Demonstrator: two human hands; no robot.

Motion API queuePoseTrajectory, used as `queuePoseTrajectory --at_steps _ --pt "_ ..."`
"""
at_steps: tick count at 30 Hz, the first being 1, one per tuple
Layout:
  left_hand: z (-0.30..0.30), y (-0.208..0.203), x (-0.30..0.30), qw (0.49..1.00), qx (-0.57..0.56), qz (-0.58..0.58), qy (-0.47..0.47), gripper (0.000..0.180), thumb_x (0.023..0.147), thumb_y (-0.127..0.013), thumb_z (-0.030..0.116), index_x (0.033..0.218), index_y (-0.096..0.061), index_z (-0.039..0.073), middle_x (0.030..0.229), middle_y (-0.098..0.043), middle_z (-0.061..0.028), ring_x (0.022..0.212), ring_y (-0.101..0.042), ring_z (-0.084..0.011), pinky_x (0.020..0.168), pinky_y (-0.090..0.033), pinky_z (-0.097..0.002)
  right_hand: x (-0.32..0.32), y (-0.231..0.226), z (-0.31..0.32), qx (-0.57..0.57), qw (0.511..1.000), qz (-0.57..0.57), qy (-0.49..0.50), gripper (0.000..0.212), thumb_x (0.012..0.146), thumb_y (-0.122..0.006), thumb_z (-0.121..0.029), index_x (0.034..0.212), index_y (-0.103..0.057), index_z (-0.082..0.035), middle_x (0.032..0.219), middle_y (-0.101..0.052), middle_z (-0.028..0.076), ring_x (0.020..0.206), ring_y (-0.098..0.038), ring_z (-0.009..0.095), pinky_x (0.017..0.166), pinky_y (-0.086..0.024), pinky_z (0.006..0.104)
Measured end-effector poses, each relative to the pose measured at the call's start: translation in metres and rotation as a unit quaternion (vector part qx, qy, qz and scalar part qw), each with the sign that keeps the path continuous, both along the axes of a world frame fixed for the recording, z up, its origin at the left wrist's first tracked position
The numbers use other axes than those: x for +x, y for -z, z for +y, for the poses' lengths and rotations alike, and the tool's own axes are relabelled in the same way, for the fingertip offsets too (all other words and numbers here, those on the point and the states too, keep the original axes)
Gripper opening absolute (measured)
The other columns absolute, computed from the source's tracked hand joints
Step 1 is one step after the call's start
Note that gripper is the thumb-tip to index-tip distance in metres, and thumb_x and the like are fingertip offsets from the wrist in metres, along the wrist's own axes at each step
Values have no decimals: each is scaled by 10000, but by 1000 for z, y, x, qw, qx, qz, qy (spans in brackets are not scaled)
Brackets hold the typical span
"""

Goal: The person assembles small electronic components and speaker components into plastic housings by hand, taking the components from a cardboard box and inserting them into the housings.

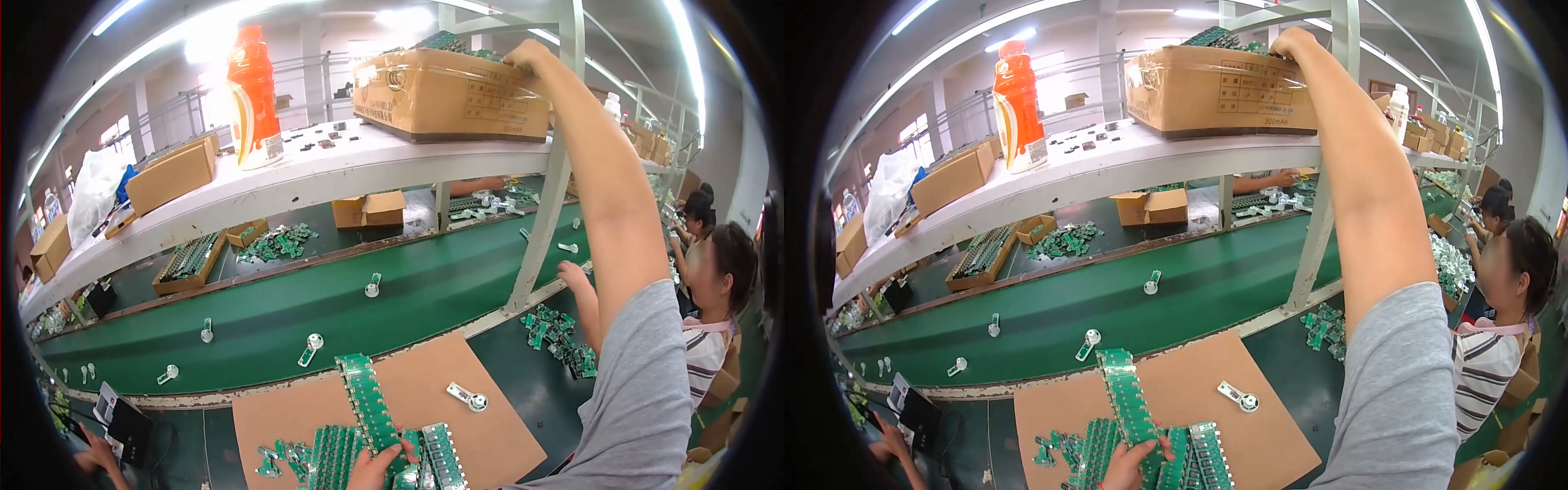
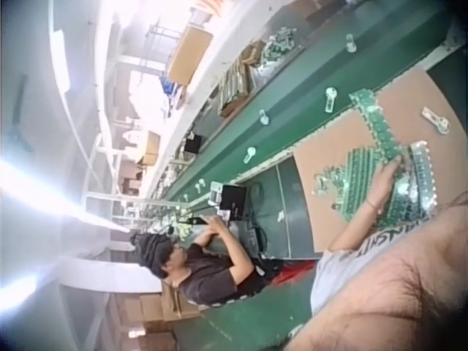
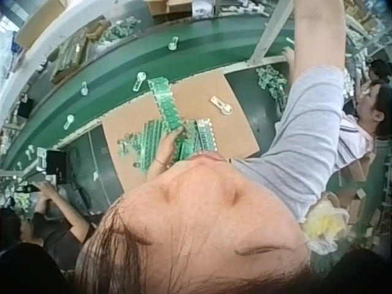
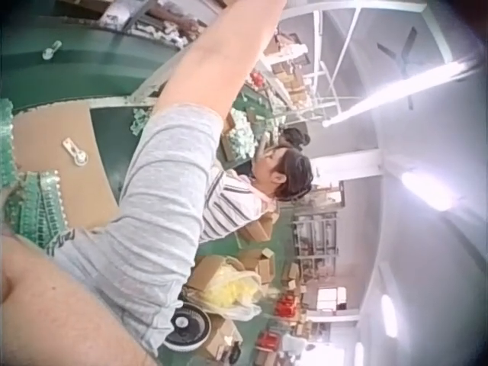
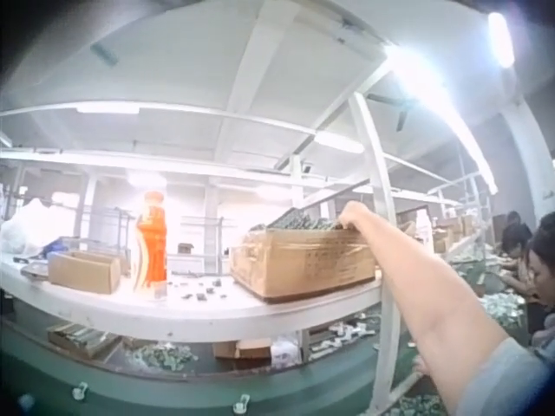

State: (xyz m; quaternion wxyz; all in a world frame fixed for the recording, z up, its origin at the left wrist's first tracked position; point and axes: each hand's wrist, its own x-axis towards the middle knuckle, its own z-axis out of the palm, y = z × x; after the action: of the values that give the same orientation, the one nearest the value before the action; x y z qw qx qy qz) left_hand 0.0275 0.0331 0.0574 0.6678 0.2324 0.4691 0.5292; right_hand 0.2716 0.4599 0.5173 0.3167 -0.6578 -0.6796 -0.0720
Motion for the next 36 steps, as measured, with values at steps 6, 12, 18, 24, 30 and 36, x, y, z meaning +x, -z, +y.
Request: queuePoseTrajectory --at_steps 6,12,18,24,30,36 --pt "-1 1 -2 1000 12 11 6 274 869 -538 160 1108 -558 26 914 -610 -35 834 -576 -151 766 -451 -279 -20 -4 -4 117 991 -38 52 580 757 -540 -590 925 -671 -51 1048 -631 141 977 -605 286 821 -477 379" --pt "-2 4 -2 1000 9 5 -10 230 877 -521 165 1054 -571 27 898 -608 -44 831 -575 -150 765 -444 -275 -19 1 5 62 996 -16 54 441 775 -568 -349 1104 -606 -58 1184 -570 146 1091 -551 298 900 -439 390" --pt "1 4 -3 1000 3 7 10 193 872 -520 184 981 -594 43 867 -616 -44 812 -579 -155 745 -443 -282 -11 -10 8 223 960 105 135 411 749 -574 -253 1092 -604 -28 1162 -570 188 1098 -534 359 919 -431 392" --pt "3 6 -2 1000 2 25 -4 204 866 -537 195 984 -602 42 867 -624 -41 807 -580 -152 741 -448 -283 -1 -32 -22 383 904 174 79 315 778 -533 -202 1027 -631 -36 1109 -594 189 1024 -576 324 875 -456 390" --pt "0 5 -1 1000 18 15 1 229 854 -566 208 1013 -599 46 905 -617 -45 827 -569 -149 748 -445 -286 23 -61 -54 669 720 184 22 131 793 -515 -31 918 -556 -20 956 -556 205 906 -543 367 809 -430 401" --pt "-23 11 -3 999 -1 11 35 366 839 -601 263 1124 -552 38 956 -598 -42 879 -544 -152 785 -423 -280 25 -60 -119 615 730 278 -108 203 807 -542 -43 999 -590 2 891 -619 149 765 -591 265 736 -468 351"
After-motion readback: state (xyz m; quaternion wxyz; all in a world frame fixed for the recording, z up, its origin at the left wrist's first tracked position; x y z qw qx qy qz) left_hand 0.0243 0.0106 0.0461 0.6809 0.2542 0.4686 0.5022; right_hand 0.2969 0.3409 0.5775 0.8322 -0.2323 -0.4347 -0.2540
